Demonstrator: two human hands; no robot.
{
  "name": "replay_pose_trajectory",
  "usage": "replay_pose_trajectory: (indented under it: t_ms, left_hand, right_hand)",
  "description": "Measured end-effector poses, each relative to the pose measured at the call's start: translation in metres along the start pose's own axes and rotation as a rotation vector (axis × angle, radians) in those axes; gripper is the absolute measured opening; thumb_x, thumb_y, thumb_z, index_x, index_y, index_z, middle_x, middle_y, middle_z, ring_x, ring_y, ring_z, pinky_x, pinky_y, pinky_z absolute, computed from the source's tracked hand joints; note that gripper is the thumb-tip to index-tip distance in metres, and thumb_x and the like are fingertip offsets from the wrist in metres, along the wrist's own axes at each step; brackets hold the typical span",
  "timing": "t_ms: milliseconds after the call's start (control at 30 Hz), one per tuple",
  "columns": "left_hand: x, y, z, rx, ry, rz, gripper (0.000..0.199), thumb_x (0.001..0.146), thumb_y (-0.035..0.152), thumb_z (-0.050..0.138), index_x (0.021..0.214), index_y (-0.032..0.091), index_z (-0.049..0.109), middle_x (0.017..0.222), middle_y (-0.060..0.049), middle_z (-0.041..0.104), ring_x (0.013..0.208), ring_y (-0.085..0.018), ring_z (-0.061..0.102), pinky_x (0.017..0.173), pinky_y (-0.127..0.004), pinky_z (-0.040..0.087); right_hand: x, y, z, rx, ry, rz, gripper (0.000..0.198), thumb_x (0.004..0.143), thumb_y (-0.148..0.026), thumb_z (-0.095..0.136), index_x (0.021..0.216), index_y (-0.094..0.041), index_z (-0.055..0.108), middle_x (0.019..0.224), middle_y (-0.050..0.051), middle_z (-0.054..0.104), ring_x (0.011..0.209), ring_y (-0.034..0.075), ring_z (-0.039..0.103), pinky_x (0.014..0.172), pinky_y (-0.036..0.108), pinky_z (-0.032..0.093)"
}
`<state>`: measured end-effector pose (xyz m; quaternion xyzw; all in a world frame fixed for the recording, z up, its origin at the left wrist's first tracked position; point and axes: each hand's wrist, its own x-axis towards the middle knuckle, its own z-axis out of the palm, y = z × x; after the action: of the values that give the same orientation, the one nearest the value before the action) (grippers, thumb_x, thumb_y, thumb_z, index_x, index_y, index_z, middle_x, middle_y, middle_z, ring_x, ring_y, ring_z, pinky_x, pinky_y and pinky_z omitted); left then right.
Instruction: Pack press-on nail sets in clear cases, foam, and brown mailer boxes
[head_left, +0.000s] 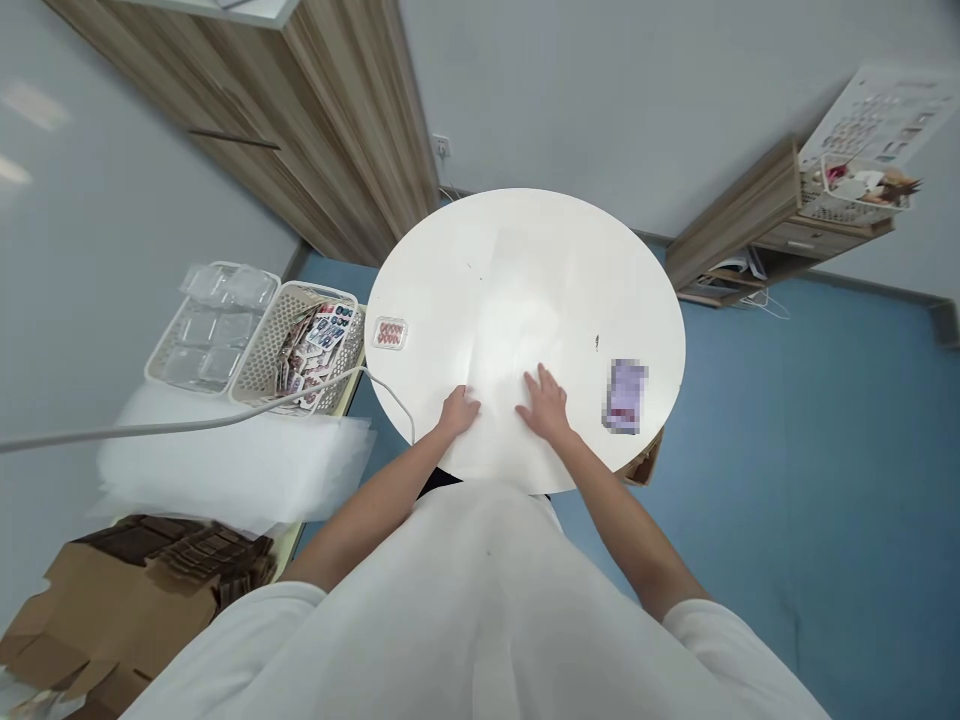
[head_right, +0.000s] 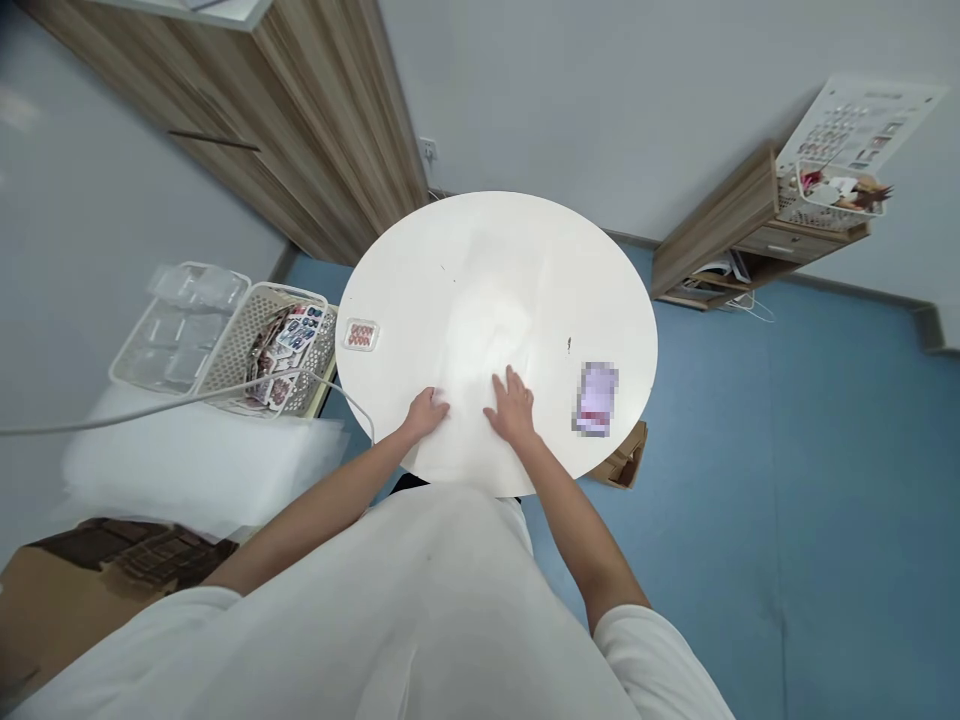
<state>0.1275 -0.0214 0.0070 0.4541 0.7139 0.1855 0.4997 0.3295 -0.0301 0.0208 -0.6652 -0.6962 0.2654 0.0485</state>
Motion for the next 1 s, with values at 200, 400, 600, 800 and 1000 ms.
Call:
replay_pose_trajectory:
  t_ms: [200, 400, 600, 800, 1000]
  left_hand:
    - [-0.010, -0.009, -0.004, 0.136, 0.138, 0.302, 0.059, 0.068, 0.018, 0.061, 0.123, 0.017, 0.041, 0.130, -0.015, 0.044, 0.122, -0.028, 0.038, 0.100, -0.039, 0.029]
    - [-0.030, -0.026, -0.016, 0.479, -0.032, 0.598, 0.043, 0.075, 0.025, 0.055, 0.118, 0.023, 0.048, 0.139, -0.010, 0.037, 0.129, -0.028, 0.030, 0.103, -0.042, 0.025]
    - [-0.031, -0.034, -0.026, 0.835, -0.129, 0.702, 0.036, 0.085, 0.032, 0.038, 0.118, 0.022, 0.049, 0.137, -0.008, 0.040, 0.129, -0.026, 0.030, 0.098, -0.044, 0.029]
    - [-0.021, -0.034, -0.034, 0.851, -0.136, 0.757, 0.034, 0.084, 0.032, 0.039, 0.114, 0.023, 0.052, 0.135, -0.008, 0.043, 0.129, -0.028, 0.030, 0.098, -0.049, 0.025]
    - [-0.020, -0.035, -0.034, 0.800, -0.158, 0.775, 0.033, 0.084, 0.034, 0.041, 0.112, 0.022, 0.052, 0.135, -0.009, 0.043, 0.129, -0.030, 0.028, 0.098, -0.050, 0.024]
  right_hand:
    - [-0.022, -0.012, 0.028, -0.055, -0.149, 0.055, 0.064, 0.079, -0.030, 0.052, 0.136, -0.024, 0.023, 0.149, 0.010, 0.007, 0.136, 0.026, 0.004, 0.103, 0.052, 0.013]
    - [-0.027, -0.016, 0.015, -0.089, -0.105, 0.138, 0.061, 0.081, -0.031, 0.047, 0.137, -0.022, 0.022, 0.149, 0.010, 0.007, 0.137, 0.026, 0.002, 0.103, 0.051, 0.012]
    - [-0.072, -0.026, 0.028, -0.105, -0.123, 0.219, 0.044, 0.086, -0.031, 0.037, 0.129, -0.020, 0.036, 0.146, 0.010, 0.022, 0.136, 0.022, 0.011, 0.102, 0.046, 0.015]
    - [-0.081, -0.034, 0.043, -0.121, -0.096, 0.250, 0.040, 0.086, -0.029, 0.038, 0.125, -0.019, 0.040, 0.145, 0.011, 0.025, 0.134, 0.022, 0.017, 0.101, 0.046, 0.018]
    - [-0.083, -0.035, 0.046, -0.136, -0.081, 0.284, 0.044, 0.085, -0.030, 0.040, 0.127, -0.019, 0.037, 0.145, 0.011, 0.024, 0.134, 0.024, 0.017, 0.100, 0.046, 0.019]
